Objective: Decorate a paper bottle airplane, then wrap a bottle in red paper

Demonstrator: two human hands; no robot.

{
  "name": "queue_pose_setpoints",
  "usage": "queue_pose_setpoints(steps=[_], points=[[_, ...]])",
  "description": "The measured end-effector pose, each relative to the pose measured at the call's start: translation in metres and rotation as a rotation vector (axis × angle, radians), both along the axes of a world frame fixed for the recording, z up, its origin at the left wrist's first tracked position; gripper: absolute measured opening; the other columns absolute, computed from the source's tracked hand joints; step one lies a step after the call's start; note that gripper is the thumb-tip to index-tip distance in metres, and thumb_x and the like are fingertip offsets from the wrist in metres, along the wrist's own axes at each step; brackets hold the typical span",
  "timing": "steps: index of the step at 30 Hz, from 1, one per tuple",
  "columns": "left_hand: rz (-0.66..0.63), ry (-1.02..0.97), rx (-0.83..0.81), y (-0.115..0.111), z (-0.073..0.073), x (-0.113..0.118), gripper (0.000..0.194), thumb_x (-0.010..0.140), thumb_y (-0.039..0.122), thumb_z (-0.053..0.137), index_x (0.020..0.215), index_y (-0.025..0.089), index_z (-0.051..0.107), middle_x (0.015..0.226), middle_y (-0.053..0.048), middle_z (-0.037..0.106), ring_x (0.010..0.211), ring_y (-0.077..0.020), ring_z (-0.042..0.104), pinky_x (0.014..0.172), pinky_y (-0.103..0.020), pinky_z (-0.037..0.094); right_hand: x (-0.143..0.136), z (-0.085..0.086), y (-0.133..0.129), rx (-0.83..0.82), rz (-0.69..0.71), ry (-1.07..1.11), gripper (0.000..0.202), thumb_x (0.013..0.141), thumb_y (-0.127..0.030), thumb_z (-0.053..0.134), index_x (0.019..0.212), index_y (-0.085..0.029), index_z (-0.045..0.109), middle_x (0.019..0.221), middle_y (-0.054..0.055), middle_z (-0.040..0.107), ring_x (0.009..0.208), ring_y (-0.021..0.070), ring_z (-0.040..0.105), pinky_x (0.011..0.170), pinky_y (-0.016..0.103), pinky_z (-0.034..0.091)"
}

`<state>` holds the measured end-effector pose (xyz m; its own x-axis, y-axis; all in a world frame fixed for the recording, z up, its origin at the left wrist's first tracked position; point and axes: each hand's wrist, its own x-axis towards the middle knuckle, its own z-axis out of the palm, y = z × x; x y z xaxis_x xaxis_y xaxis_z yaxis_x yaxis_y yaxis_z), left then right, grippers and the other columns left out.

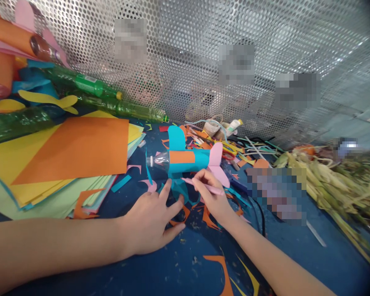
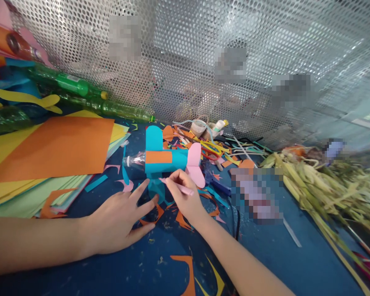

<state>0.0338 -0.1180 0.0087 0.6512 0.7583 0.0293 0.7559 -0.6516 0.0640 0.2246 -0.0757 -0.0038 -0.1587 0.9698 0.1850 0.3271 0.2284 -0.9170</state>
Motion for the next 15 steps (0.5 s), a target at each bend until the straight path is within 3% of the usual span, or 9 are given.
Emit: queue_pose_setpoints(steps=[4,8,15], points=[[0.008,-0.011,0.0,0.0,-0.002,-0.001,0.052,0.09,0.051,0.037,0.134,0.024,0.045,0.14,-0.027,0.037,0.098,-0.0377,0.063,0.079,-0.053,0.05,0.001,-0.003,0.001,-0.007,-0.039,-0.008,0.023,0.088,-0.038,0.051,0.073,-0.022,0.046,0.058,-0.005,0.044,0.05,0.0104,0.041,0.049,0.024,0.034],[0.008,-0.009,-0.004,0.0,-0.002,-0.001,0.053,0.09,0.051,0.037,0.135,0.024,0.044,0.14,-0.027,0.037,0.097,-0.0374,0.063,0.08,-0.054,0.049,0.002,-0.008,0.003,0.023,-0.045,-0.046,0.033,0.087,-0.039,0.054,0.063,-0.021,0.04,0.054,-0.006,0.042,0.047,0.0095,0.037,0.048,0.024,0.032],[0.003,0.009,0.008,0.0,-0.001,0.0,0.053,0.09,0.051,0.036,0.134,0.024,0.045,0.139,-0.028,0.038,0.098,-0.0388,0.063,0.079,-0.054,0.05,0.003,-0.011,0.003,0.029,-0.017,-0.061,0.031,0.088,-0.035,0.053,0.064,-0.021,0.041,0.053,-0.006,0.047,0.05,0.0102,0.043,0.053,0.024,0.038]])
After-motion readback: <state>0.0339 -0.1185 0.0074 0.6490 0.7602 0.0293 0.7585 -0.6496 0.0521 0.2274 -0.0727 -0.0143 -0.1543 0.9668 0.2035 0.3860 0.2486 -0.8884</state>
